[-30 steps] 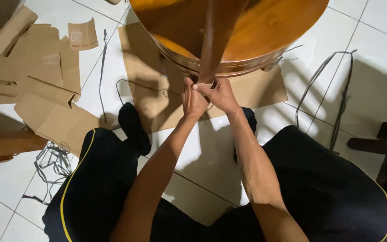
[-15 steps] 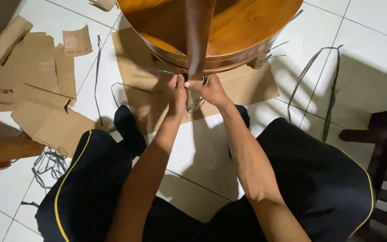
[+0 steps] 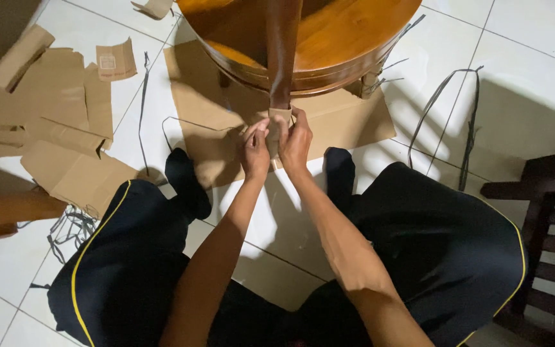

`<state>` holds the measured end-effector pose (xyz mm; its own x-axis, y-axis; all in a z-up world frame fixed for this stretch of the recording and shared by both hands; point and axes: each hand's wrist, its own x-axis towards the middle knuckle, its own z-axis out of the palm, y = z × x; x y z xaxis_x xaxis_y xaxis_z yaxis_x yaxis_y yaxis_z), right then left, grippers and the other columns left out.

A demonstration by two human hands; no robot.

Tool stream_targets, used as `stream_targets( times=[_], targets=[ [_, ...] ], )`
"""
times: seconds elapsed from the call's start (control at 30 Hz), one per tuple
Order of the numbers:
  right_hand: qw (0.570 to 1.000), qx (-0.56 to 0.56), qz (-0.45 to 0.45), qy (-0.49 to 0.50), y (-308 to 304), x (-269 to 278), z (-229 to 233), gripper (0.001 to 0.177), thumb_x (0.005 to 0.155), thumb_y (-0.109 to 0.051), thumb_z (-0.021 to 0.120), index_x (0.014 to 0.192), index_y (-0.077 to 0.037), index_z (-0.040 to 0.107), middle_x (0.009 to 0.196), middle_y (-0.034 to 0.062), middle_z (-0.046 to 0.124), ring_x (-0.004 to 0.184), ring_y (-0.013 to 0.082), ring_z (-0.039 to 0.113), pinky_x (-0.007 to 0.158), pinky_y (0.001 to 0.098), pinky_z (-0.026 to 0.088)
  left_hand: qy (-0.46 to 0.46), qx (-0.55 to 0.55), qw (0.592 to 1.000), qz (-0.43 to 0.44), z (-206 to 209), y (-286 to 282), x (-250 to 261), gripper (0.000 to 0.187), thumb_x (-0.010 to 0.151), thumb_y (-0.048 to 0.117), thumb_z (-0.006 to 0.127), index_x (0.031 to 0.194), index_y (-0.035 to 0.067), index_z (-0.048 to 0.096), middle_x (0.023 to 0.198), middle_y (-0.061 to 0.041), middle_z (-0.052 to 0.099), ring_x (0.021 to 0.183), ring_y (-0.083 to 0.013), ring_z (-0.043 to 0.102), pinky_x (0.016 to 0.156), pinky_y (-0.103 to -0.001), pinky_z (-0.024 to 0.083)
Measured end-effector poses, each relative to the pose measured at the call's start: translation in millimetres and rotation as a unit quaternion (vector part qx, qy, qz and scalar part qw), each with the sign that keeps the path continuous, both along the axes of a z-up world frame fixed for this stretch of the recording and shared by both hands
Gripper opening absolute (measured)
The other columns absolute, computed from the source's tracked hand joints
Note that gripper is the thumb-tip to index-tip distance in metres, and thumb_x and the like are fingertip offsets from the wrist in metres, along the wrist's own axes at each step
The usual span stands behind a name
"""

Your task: Wrapping a wooden table leg with cardboard and securing it with wire ties

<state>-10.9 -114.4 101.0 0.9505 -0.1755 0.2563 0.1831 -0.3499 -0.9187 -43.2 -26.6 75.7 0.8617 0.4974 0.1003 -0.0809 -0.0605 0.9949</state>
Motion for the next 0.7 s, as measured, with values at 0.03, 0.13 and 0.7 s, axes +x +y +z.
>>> stream_targets(
  times=[0.03,0.13,0.7],
  targets=[
    [1.0,-0.002,0.002,0.0,-1.0,-8.1,1.5,0.037,0.101,-0.033,0.068,0.124,-0.006,0.061,0.111,0.0194,0.073,0.071,0.0376,0.067,0.066,0.0475,0.05,0.0,-0.002,1.0,0.002,4.2,-1.4,-5.9,0.031,0.108,0.028,0.053,0.122,0.009,0.074,0.123,-0.02,0.067,0.114,-0.0375,0.066,0.098,-0.044,0.057],
    [0.998,0.022,-0.057,0.004,-4.4,-22.3,11.4,0.02,0.108,-0.024,0.049,0.1,-0.01,0.06,0.087,0.0119,0.066,0.074,0.0346,0.066,0.072,0.0408,0.053,-0.029,0.077,0.995,0.059,16.0,-5.2,-12.5,0.019,0.1,0.017,0.064,0.109,0.016,0.081,0.099,-0.012,0.078,0.09,-0.0267,0.076,0.081,-0.035,0.063],
    [0.994,0.071,0.039,0.07,-14.3,-25.2,29.2,0.017,0.095,-0.022,0.053,0.09,-0.011,0.065,0.067,0.0131,0.063,0.066,0.0232,0.062,0.064,0.0376,0.05,-0.082,0.179,0.979,0.055,45.0,-26.5,-45.1,0.018,0.094,0.005,0.071,0.106,0.014,0.082,0.103,-0.01,0.08,0.103,-0.028,0.075,0.092,-0.04,0.058]
  ],
)
